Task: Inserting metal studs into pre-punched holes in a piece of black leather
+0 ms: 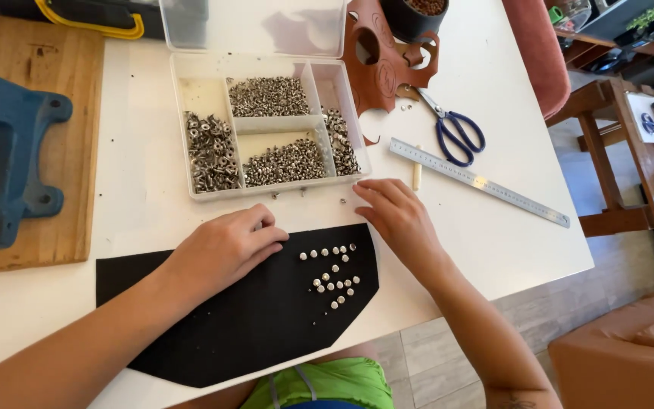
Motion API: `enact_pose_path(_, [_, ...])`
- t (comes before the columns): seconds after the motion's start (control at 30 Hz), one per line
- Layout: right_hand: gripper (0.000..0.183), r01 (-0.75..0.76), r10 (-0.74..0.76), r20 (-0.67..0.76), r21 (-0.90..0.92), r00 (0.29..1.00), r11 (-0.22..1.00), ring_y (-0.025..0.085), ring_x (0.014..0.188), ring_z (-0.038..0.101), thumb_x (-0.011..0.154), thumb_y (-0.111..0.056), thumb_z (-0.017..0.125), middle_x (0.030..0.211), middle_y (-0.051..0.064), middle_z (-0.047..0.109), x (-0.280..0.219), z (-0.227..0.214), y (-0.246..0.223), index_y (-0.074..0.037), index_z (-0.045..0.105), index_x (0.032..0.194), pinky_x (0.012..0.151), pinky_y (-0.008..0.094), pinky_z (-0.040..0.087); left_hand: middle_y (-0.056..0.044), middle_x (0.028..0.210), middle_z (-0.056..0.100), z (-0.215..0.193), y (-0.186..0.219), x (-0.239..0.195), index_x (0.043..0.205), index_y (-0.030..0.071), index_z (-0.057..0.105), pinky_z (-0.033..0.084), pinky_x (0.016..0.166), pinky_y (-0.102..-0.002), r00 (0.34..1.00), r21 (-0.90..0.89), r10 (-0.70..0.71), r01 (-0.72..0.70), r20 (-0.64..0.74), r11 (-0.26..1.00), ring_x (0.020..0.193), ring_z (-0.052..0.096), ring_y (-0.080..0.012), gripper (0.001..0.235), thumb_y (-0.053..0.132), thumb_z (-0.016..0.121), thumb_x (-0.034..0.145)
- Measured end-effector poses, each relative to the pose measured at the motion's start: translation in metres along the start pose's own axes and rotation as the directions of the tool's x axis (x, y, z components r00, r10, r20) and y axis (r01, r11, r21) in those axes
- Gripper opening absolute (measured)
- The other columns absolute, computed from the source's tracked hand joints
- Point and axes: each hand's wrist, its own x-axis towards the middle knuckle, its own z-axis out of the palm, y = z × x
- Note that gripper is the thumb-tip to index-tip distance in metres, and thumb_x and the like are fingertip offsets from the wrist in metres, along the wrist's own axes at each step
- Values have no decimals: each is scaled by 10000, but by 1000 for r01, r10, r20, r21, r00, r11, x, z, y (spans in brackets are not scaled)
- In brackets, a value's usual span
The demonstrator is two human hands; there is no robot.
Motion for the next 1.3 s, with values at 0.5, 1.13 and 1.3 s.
enact_pose_path(0.5, [9,14,-12,-42,35,999,999,268,865,701,937,-60,759,925,58,725,1,23,3,-66,752,938,789,359,585,-7,928,542,-2,0,1,992,162,633,578,676,-328,1000,2,3,-3,5,1000,782,663,-214,120,269,588,1024])
enact_pose_path(1.13, [52,298,-290,-77,126,954,946,223,865,780,932,-42,749,957,109,767,-51,-5,-99,-2,724,909,744,292,649,-22,968,580,1,-2,2,1043,152,668,527,542,-364,1000,-13,18,-18,13,1000,677,629,-222,90,223,673,989])
enact_pose_path(1.3, [32,390,-390,-8,59,921,919,245,936,780,949,-19,744,1035,129,753,-55,-7,-98,11,734,951,786,318,659,-24,971,575,1,-3,1,1037,142,666,512,556,-344,999,-16,37,-37,0,999,661,619,-212,85,212,676,991])
